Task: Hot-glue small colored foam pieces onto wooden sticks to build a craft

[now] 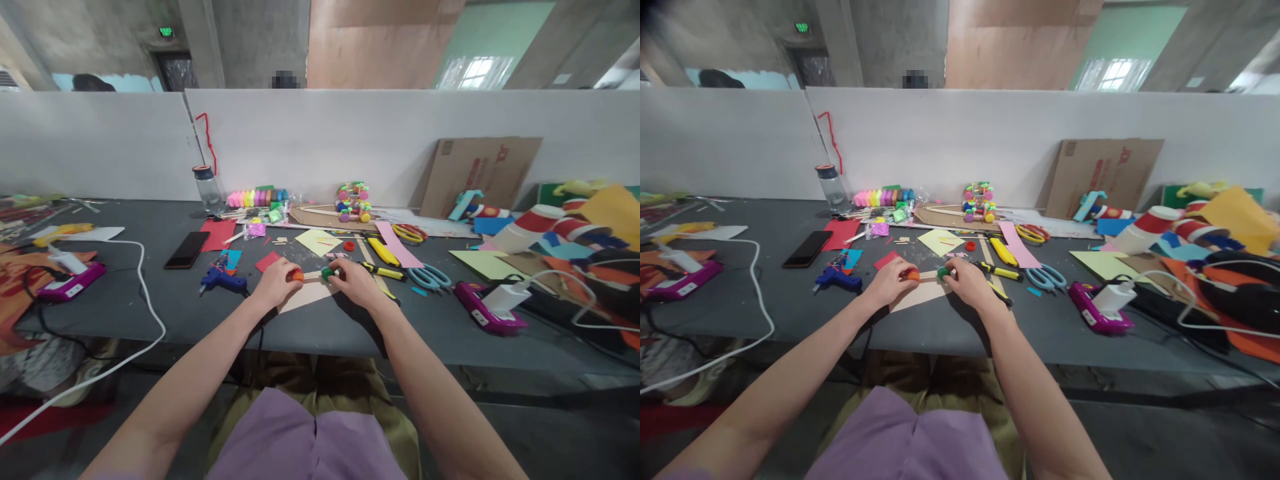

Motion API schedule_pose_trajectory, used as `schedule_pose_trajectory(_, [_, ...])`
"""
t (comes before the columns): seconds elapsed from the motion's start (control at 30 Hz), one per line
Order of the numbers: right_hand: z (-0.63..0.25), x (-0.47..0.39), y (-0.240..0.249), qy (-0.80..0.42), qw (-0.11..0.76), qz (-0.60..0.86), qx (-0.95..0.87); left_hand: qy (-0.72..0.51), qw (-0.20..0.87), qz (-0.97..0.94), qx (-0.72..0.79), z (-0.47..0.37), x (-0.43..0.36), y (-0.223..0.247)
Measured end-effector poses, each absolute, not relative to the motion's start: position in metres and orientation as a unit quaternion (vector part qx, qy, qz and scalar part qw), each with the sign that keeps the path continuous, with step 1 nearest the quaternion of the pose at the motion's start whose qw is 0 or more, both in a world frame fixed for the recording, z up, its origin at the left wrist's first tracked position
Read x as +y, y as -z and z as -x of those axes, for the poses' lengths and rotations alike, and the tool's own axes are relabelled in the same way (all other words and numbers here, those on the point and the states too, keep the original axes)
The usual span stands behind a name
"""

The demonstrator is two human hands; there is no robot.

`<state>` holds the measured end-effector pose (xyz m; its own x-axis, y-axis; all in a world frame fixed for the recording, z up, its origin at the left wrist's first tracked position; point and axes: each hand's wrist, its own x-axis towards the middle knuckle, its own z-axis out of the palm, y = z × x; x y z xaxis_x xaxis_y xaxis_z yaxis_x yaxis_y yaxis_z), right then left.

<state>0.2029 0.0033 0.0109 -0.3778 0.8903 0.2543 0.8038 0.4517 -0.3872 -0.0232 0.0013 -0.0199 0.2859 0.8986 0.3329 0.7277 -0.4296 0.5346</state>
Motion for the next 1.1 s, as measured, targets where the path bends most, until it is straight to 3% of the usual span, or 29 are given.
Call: schedule_pose_trajectory(1.1, [-0.2, 0.008, 0.002, -0.015, 0.203, 0.401, -0.893, -0.297, 0.135, -0.792, 0.517, 0.026, 0.0, 0.015])
